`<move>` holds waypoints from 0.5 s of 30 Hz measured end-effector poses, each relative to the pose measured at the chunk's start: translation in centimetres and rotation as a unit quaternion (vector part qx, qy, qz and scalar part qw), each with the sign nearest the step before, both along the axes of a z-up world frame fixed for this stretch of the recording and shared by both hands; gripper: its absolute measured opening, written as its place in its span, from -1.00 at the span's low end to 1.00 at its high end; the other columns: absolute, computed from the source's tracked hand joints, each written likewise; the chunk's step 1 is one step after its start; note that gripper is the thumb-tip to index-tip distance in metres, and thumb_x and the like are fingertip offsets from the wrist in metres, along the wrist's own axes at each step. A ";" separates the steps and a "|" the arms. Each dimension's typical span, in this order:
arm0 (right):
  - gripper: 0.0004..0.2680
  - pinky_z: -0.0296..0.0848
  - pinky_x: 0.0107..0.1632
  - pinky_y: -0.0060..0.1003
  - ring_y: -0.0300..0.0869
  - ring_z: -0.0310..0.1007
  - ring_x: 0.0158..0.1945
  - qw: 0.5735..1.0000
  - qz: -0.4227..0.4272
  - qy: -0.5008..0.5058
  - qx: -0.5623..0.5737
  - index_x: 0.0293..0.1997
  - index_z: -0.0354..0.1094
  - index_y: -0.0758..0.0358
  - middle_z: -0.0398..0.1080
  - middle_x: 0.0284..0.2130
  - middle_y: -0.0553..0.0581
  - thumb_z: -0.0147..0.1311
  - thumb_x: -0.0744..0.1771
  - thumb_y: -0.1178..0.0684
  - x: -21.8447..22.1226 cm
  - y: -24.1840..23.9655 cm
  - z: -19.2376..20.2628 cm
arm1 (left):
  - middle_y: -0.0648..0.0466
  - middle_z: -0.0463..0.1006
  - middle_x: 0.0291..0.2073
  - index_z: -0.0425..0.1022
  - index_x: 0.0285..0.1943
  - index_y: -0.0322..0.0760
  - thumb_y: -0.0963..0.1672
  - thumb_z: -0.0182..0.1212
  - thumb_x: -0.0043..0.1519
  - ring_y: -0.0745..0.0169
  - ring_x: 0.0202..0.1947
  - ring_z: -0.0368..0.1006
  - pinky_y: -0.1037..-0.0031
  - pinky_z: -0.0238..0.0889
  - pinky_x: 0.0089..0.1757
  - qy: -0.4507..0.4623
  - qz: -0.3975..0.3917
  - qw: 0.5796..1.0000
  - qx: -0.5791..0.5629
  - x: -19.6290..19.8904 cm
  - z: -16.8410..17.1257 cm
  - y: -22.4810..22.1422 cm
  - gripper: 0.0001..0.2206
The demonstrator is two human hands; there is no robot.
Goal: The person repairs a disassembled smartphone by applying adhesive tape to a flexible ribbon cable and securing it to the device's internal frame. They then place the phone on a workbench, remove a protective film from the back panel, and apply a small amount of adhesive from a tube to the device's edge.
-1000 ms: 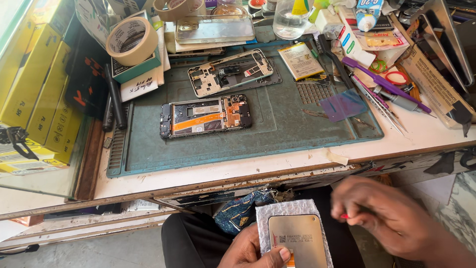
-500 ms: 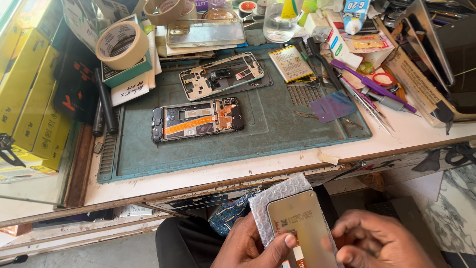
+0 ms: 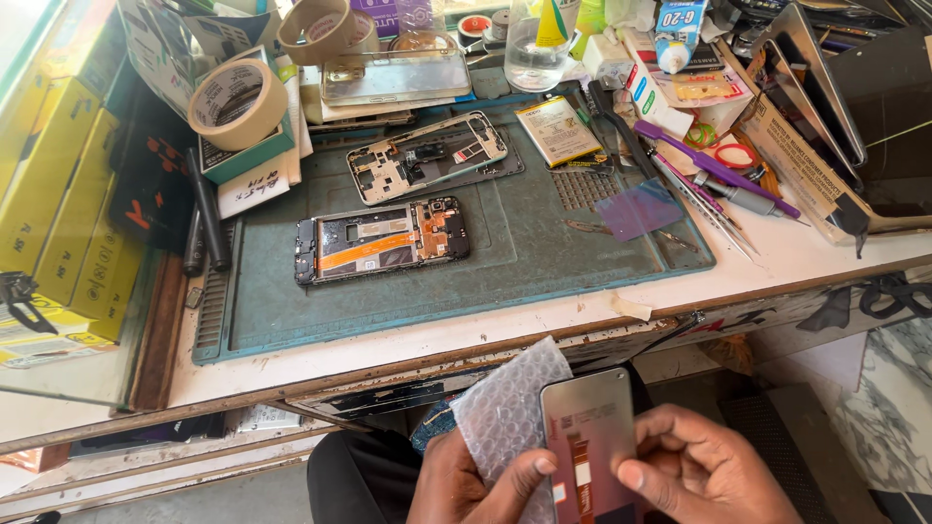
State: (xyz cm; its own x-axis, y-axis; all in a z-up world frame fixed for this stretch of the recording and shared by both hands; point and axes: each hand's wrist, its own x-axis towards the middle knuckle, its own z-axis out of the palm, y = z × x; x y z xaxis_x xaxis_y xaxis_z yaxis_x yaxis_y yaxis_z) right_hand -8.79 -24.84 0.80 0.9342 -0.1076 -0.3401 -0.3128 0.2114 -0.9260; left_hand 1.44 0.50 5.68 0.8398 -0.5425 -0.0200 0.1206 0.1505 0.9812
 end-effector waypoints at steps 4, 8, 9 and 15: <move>-0.84 0.54 -0.05 -0.22 -0.17 0.56 -0.16 0.999 -0.030 0.011 0.003 -0.11 0.38 0.42 0.58 -0.30 0.30 0.19 0.26 0.28 -0.1 -1.0 0.7 | -0.10 0.76 -0.07 0.52 0.28 -0.39 -0.05 0.30 0.19 0.12 -0.02 0.73 0.32 0.52 -0.03 -0.023 0.056 0.991 0.120 0.0 -1.0 1.0 -0.51; -0.79 0.50 -0.21 -0.25 -0.17 0.52 -0.27 0.993 -0.044 0.000 -0.112 -0.06 0.35 0.39 0.54 -0.34 0.28 0.24 0.26 0.28 0.1 -2.4 2.2 | -0.14 0.76 -0.09 0.55 0.19 -0.46 -0.02 0.20 0.27 0.04 -0.02 0.68 0.30 0.50 -0.01 -0.024 0.079 0.990 0.114 -0.4 -3.6 1.4 -0.56; -0.76 0.51 -0.27 -0.20 -0.12 0.48 -0.32 0.986 -0.045 -0.016 -0.158 -0.02 0.32 0.37 0.49 -0.33 0.30 0.27 0.28 0.28 0.2 -2.8 3.0 | -0.15 0.74 -0.09 0.54 0.20 -0.46 -0.02 0.17 0.28 0.04 -0.03 0.70 0.29 0.50 -0.02 -0.002 0.081 0.991 0.111 -0.5 -4.4 1.4 -0.56; -0.82 0.62 -0.21 -0.40 -0.31 0.63 -0.26 0.865 -0.049 -0.215 -0.451 -0.11 0.47 0.18 0.57 -0.32 0.01 0.33 0.25 0.12 2.0 1.4 10.2 | -0.33 0.64 0.13 0.34 0.43 -0.48 -0.04 0.09 0.37 -0.10 0.02 0.65 0.17 0.46 -0.01 0.128 0.073 0.986 -0.079 -3.2 -7.4 0.0 -0.49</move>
